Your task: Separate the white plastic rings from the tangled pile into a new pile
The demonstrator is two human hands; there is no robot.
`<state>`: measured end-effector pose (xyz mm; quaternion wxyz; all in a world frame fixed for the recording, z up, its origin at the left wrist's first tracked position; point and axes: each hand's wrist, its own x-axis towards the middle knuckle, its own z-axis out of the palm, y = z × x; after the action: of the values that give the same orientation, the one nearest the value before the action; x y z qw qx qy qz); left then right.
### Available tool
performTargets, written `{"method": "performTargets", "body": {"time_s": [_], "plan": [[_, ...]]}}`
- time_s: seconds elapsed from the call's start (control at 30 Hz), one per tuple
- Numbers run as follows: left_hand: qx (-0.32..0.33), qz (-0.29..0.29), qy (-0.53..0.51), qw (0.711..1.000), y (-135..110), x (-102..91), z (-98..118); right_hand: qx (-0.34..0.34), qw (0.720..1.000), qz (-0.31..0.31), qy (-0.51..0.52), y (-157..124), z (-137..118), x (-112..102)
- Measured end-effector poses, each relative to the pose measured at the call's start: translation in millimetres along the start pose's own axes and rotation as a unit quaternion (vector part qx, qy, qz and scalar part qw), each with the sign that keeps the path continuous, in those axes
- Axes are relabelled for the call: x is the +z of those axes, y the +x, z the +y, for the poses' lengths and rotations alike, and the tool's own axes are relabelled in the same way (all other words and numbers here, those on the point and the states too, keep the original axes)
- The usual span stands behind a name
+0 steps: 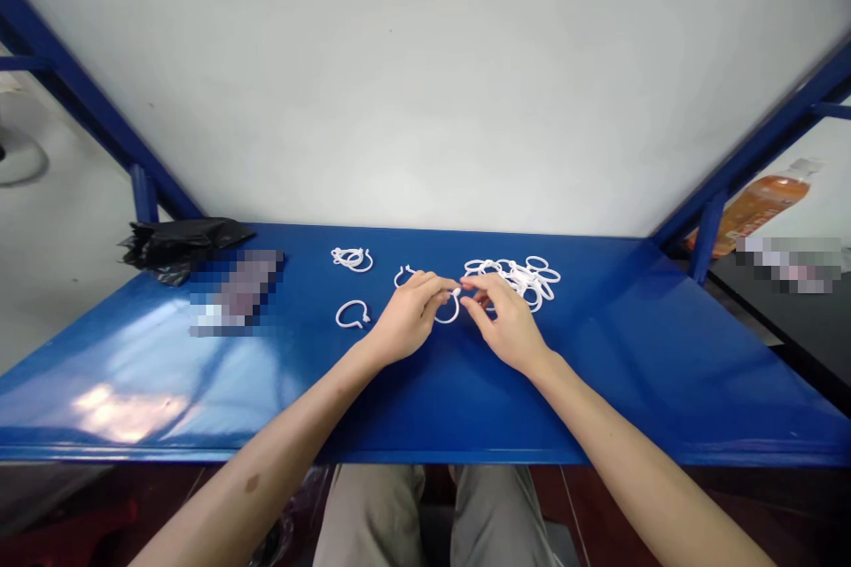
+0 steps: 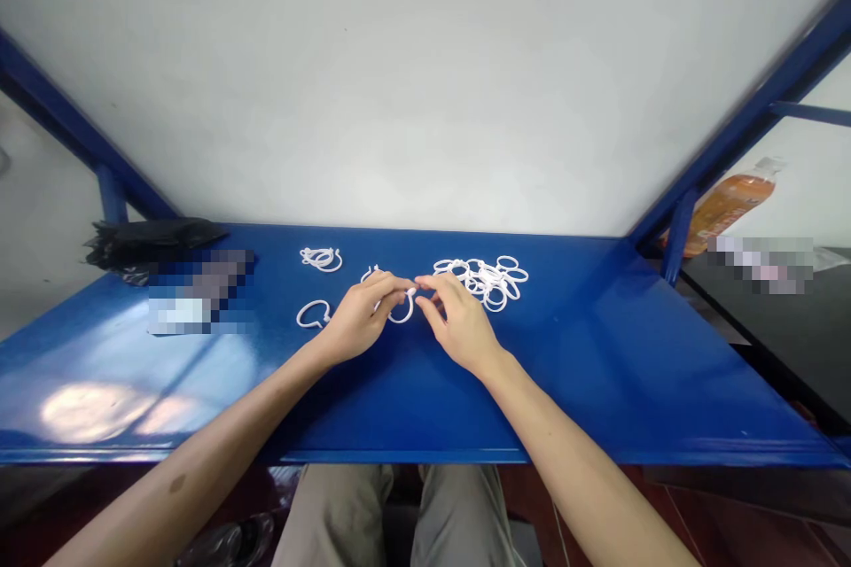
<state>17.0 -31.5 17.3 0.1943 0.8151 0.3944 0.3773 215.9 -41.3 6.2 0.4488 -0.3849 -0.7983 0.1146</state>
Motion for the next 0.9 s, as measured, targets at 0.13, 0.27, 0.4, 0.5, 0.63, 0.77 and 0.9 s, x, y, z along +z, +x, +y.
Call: {"method": "performTargets", "body": {"time_s": [0.13, 0.27, 0.4, 0.5, 0.63, 0.77, 0.9], "plan": [[-0.035, 0.01, -0.024, 0.999, -0.1, -2.3, -0.8, -0.048, 0.997, -0.061, 0.009, 2.1, 1.5, -5.8], [-0.04, -0.006, -0.025, 0.999, 0.3, -5.5, 0.8, -0.036, 0.996, -0.081, 0.011, 1.9, -1.8, -10.3], [-0.036, -0.022, -0.018, 0.999, 0.4, -5.3, 1.8, -0.051, 0.995, -0.083, 0.0, 2.8, -5.2, -12.6], [-0.026, 0.005, 0.026, 0.999, 0.9, -5.9, -1.3, -0.043, 0.998, -0.042, -0.033, 6.3, 2.8, -16.4], [-0.033, 0.04, 0.179, 0.983, 1.3, -10.1, -15.2, 0.044, 0.978, 0.119, -0.163, 12.3, 36.2, -33.3], [-0.065, 0.038, 0.317, 0.945, -1.5, -11.4, -31.2, 0.154, 0.942, 0.176, -0.24, 14.5, 73.1, -51.1], [-0.103, 0.016, 0.341, 0.934, -4.3, -9.2, -37.5, 0.206, 0.938, 0.154, -0.232, 14.4, 90.2, -51.6]]}}
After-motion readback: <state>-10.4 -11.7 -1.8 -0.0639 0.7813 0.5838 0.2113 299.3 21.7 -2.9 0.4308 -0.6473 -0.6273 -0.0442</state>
